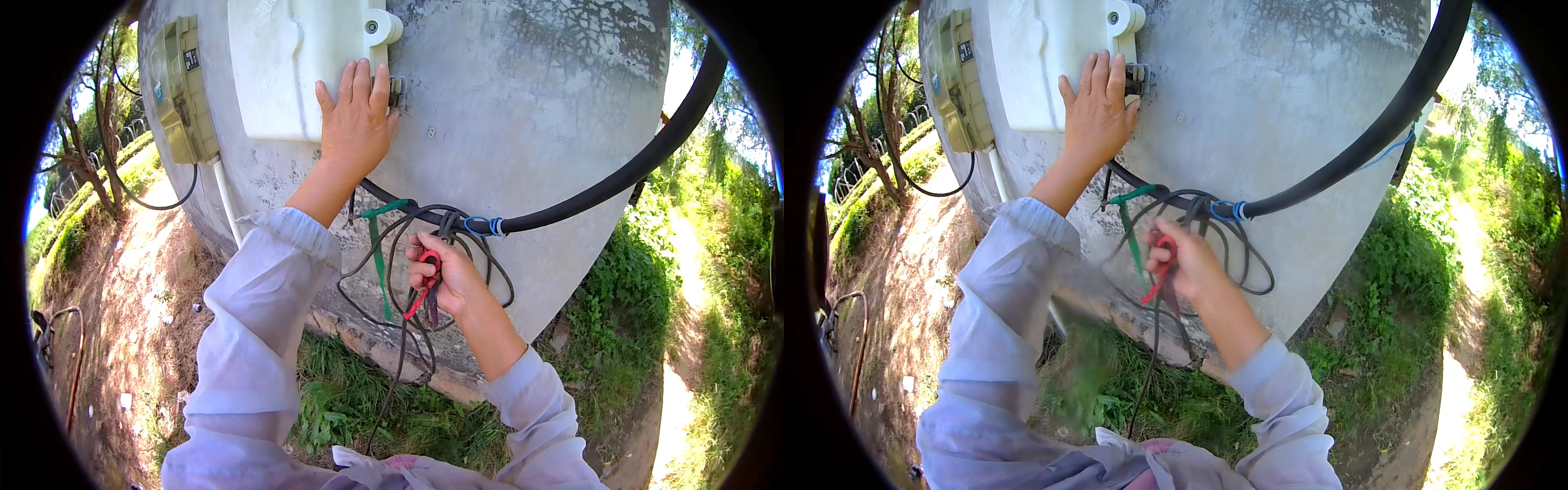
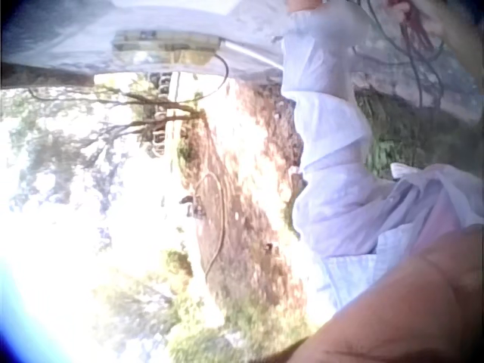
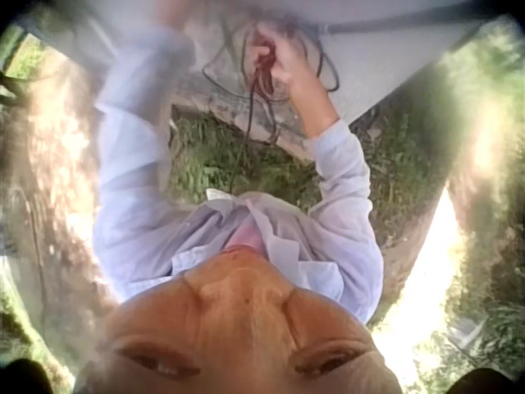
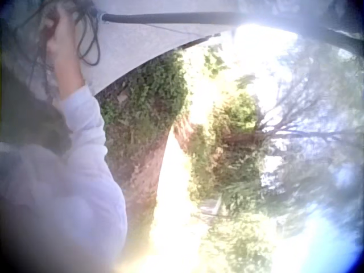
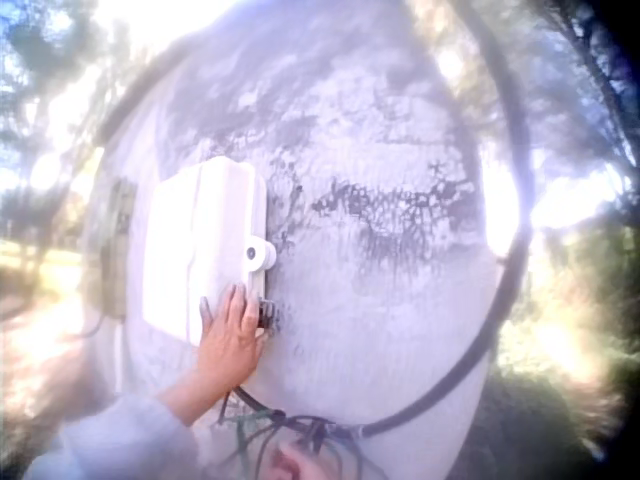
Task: The person opens a wall-mounted electrical box and manipulates the internal wiring and components. They use a red-handled tool to work on a small black device attached to the wires, then close the box and secure it with a padlock.
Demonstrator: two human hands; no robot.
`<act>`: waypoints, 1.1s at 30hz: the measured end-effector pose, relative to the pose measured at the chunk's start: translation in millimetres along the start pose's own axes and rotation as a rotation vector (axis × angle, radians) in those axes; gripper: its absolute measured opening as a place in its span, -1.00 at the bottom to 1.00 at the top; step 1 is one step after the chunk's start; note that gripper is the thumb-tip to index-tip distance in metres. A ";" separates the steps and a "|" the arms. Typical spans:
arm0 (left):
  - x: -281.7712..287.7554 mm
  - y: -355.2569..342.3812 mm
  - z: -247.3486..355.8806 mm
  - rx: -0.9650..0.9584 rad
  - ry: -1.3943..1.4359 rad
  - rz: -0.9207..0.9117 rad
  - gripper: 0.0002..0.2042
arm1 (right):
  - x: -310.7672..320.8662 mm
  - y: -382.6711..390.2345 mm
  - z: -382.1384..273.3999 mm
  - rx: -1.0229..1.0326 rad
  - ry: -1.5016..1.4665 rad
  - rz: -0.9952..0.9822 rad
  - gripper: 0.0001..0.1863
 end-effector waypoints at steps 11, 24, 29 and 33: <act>10.5 21.1 -12.8 -0.070 -0.022 -0.107 -0.31 | 3.0 11.4 15.3 -0.022 0.035 -0.042 -0.84; 19.4 22.9 -10.6 -0.029 0.045 -0.034 -0.32 | 22.0 24.6 6.9 0.024 0.076 0.069 -0.82; 22.7 25.6 -14.1 -0.048 0.050 -0.041 -0.31 | 22.3 17.4 11.6 0.011 0.045 0.095 -0.83; 24.3 27.4 -15.1 -0.062 0.069 -0.039 -0.31 | 20.5 14.5 13.2 0.002 0.037 0.095 -0.82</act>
Point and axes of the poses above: each hand's wrist, its own y-axis away from the middle knuckle, its own x-axis out of the back of the hand, z = x × y, the point moved 4 cm from there along -y, towards the middle knuckle, and after that the axes turned 11 degrees about -x, right-handed, at the moved point
